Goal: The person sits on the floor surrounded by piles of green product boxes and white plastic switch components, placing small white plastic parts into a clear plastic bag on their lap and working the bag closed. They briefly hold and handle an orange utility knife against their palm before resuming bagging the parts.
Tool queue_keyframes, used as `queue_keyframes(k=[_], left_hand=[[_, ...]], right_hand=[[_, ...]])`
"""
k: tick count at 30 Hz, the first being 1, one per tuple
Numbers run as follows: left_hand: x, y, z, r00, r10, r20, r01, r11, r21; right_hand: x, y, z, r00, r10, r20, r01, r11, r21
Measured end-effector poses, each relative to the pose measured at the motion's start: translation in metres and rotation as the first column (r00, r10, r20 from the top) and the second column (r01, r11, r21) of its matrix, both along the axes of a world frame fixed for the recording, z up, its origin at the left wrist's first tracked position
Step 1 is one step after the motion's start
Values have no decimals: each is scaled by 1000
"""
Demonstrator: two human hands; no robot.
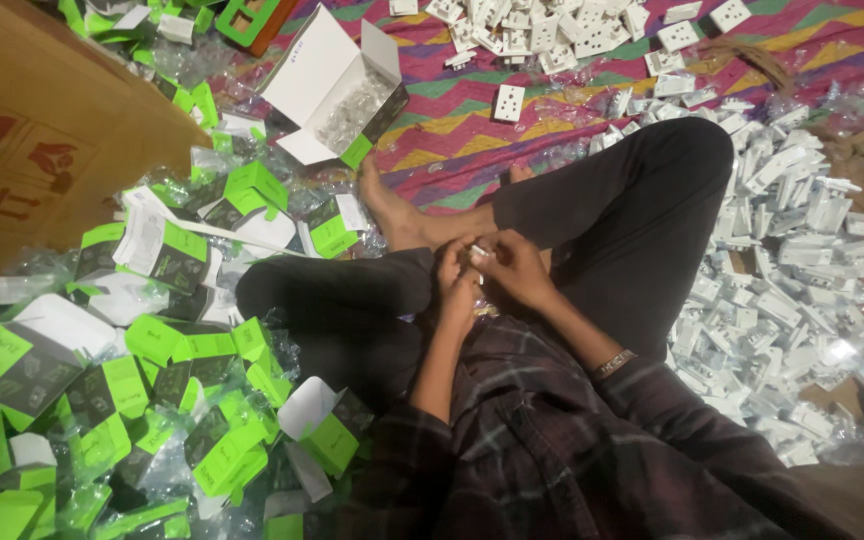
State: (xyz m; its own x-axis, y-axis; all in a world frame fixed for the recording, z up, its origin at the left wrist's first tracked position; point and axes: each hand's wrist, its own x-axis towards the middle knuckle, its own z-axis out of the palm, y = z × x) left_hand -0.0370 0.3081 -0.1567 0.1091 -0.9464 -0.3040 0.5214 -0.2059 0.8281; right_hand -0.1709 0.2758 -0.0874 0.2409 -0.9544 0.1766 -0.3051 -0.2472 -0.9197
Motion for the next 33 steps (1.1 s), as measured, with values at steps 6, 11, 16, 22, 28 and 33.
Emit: queue_keyframes(k=[6,11,16,22,28,33], left_hand=[[-8,-1,-1,999,-16,35,19,995,-94],[-9,6,37,925,-32,379,42,999,-18],[-9,13,65,778,129,615,-21,983,-180],[-2,10,58,931,-9,364,7,1000,7],[7,5,51,985,-103,-135,116,989,90],[12,3,34,974,-198,-106,205,977,56]], right_hand=[[1,4,3,979,-150,-136,160,984,73],[0,6,6,954,-189,-231,200,979,27],[-2,4,6,962,-98,-254,101,995,-4],[-7,0,4,997,-13,-74,20,995,102],[-8,0,1,992,-44,-122,42,999,-14],[-8,0,-1,982,-106,-153,110,994,16]])
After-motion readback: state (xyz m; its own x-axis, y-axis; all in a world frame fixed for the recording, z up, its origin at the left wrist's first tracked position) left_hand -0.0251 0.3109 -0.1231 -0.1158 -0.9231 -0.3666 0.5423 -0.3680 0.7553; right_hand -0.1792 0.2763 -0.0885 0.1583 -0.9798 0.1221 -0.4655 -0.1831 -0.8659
